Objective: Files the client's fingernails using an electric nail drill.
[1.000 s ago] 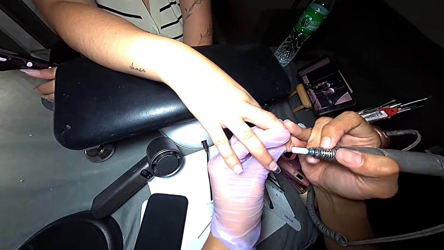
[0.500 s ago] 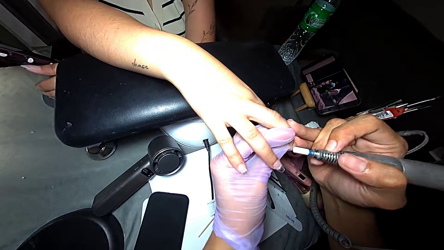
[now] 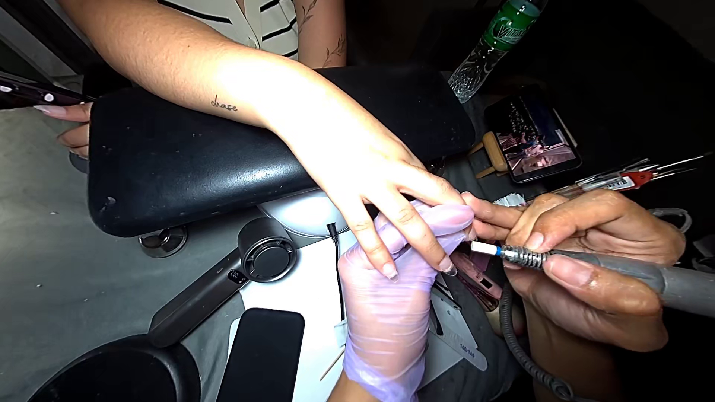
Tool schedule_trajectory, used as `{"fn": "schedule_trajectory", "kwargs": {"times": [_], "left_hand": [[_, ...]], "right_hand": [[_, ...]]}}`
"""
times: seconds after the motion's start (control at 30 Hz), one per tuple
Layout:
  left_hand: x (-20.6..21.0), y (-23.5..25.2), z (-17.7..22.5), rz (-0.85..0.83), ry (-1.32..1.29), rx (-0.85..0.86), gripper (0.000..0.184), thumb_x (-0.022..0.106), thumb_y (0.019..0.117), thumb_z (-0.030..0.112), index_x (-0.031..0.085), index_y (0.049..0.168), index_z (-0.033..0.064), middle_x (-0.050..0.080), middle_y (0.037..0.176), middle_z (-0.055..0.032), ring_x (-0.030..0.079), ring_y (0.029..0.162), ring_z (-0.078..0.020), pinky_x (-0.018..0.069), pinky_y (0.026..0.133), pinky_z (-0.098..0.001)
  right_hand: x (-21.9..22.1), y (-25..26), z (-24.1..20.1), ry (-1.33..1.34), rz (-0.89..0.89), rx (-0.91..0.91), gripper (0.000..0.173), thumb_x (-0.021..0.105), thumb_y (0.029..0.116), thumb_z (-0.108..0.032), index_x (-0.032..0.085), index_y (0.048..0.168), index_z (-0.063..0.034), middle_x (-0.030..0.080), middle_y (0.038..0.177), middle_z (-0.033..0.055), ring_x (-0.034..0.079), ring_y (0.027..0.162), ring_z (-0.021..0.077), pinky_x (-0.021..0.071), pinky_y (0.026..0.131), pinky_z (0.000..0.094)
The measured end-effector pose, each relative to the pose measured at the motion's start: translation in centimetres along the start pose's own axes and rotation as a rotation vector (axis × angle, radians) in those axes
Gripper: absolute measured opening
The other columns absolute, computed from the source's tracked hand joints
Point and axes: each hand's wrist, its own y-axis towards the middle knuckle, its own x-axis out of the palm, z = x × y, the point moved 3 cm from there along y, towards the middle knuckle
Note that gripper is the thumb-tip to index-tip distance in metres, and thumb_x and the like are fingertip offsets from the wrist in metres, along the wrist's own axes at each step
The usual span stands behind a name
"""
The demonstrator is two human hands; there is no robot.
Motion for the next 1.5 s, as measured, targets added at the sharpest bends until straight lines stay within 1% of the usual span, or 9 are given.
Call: {"fn": "schedule_trajectory", "kwargs": {"times": [0.17, 0.3, 0.43, 0.57, 0.87, 0.93, 1.03, 1.1, 1.5], "left_hand": [[0.0, 0.0, 0.1, -0.002, 0.001, 0.0, 0.026, 0.072, 0.0797, -0.015, 0.075, 0.1, -0.0002, 0.077, 0.093, -0.0103, 0.076, 0.089, -0.0176, 0.0627, 0.085, -0.0322], [0.0, 0.0, 0.1, -0.013, 0.025, 0.019, 0.025, 0.073, 0.0795, -0.014, 0.075, 0.099, 0.0001, 0.077, 0.091, -0.0096, 0.075, 0.087, -0.016, 0.0625, 0.083, -0.0303], [0.0, 0.0, 0.2, -0.002, 0.027, 0.012, 0.025, 0.071, 0.0792, -0.016, 0.075, 0.099, -0.0007, 0.077, 0.091, -0.0098, 0.075, 0.087, -0.0157, 0.0625, 0.082, -0.0294], [0.0, 0.1, 0.2, -0.009, 0.016, 0.016, 0.025, 0.07, 0.0799, -0.016, 0.075, 0.099, -0.0016, 0.077, 0.091, -0.0105, 0.075, 0.087, -0.0156, 0.0624, 0.082, -0.029], [0.0, 0.1, 0.2, -0.024, 0.017, 0.03, 0.025, 0.071, 0.08, -0.016, 0.074, 0.101, -0.0016, 0.077, 0.094, -0.0106, 0.075, 0.089, -0.0167, 0.0623, 0.083, -0.0296], [0.0, 0.1, 0.2, -0.02, 0.018, 0.026, 0.026, 0.071, 0.0795, -0.016, 0.074, 0.101, -0.0013, 0.077, 0.093, -0.0101, 0.075, 0.088, -0.0162, 0.0625, 0.082, -0.0291], [-0.1, 0.0, 0.2, -0.034, -0.007, -0.001, 0.026, 0.069, 0.0811, -0.016, 0.074, 0.102, -0.0013, 0.077, 0.093, -0.0102, 0.076, 0.088, -0.0159, 0.0624, 0.083, -0.0292], [0.0, 0.1, 0.2, -0.034, -0.009, -0.003, 0.026, 0.07, 0.0817, -0.014, 0.075, 0.103, -0.0006, 0.077, 0.093, -0.0103, 0.075, 0.088, -0.0161, 0.0622, 0.083, -0.0294], [0.0, 0.0, 0.2, -0.026, -0.036, -0.004, 0.027, 0.07, 0.0804, -0.016, 0.074, 0.103, -0.001, 0.077, 0.093, -0.0111, 0.076, 0.087, -0.0169, 0.0627, 0.082, -0.0297]], "right_hand": [[0.3, 0.1, -0.1, -0.042, 0.011, -0.01, 0.007, 0.068, 0.0917, -0.018, 0.07, 0.096, -0.0134, 0.071, 0.08, -0.0028, 0.076, 0.081, 0.0178, 0.0668, 0.084, 0.0386], [0.1, 0.0, -0.2, -0.051, -0.005, -0.009, 0.006, 0.068, 0.0911, -0.017, 0.069, 0.094, -0.0117, 0.072, 0.083, -0.0002, 0.077, 0.084, 0.0213, 0.0664, 0.087, 0.0426], [0.3, 0.1, -0.3, -0.059, 0.01, -0.01, 0.007, 0.068, 0.0912, -0.018, 0.07, 0.096, -0.0134, 0.072, 0.082, -0.0024, 0.076, 0.083, 0.0188, 0.0669, 0.084, 0.0384], [0.3, 0.1, -0.4, -0.062, -0.007, -0.019, 0.007, 0.068, 0.0918, -0.018, 0.07, 0.095, -0.0116, 0.072, 0.083, 0.0, 0.077, 0.085, 0.0222, 0.0663, 0.088, 0.0433], [0.3, 0.0, -0.4, -0.09, -0.017, -0.044, 0.007, 0.067, 0.0928, -0.019, 0.069, 0.096, -0.0125, 0.073, 0.084, -0.0003, 0.077, 0.086, 0.022, 0.0667, 0.087, 0.0423], [0.3, 0.0, -0.3, -0.049, -0.006, -0.019, 0.006, 0.067, 0.0924, -0.018, 0.069, 0.095, -0.0124, 0.073, 0.083, -0.0001, 0.077, 0.085, 0.022, 0.0665, 0.087, 0.0427], [0.3, 0.1, 0.3, 0.135, 0.022, 0.084, 0.006, 0.067, 0.0911, -0.017, 0.07, 0.094, -0.013, 0.07, 0.078, -0.0021, 0.074, 0.078, 0.0152, 0.0647, 0.084, 0.0367], [0.3, 0.2, 0.6, 0.217, 0.026, 0.105, 0.006, 0.066, 0.091, -0.015, 0.069, 0.095, -0.0118, 0.069, 0.078, -0.0022, 0.073, 0.077, 0.0141, 0.0642, 0.085, 0.0373], [0.5, 0.2, 0.6, 0.169, 0.017, 0.077, 0.004, 0.067, 0.0909, -0.013, 0.069, 0.093, -0.0118, 0.069, 0.077, -0.0023, 0.074, 0.077, 0.0151, 0.0645, 0.088, 0.0389]]}}
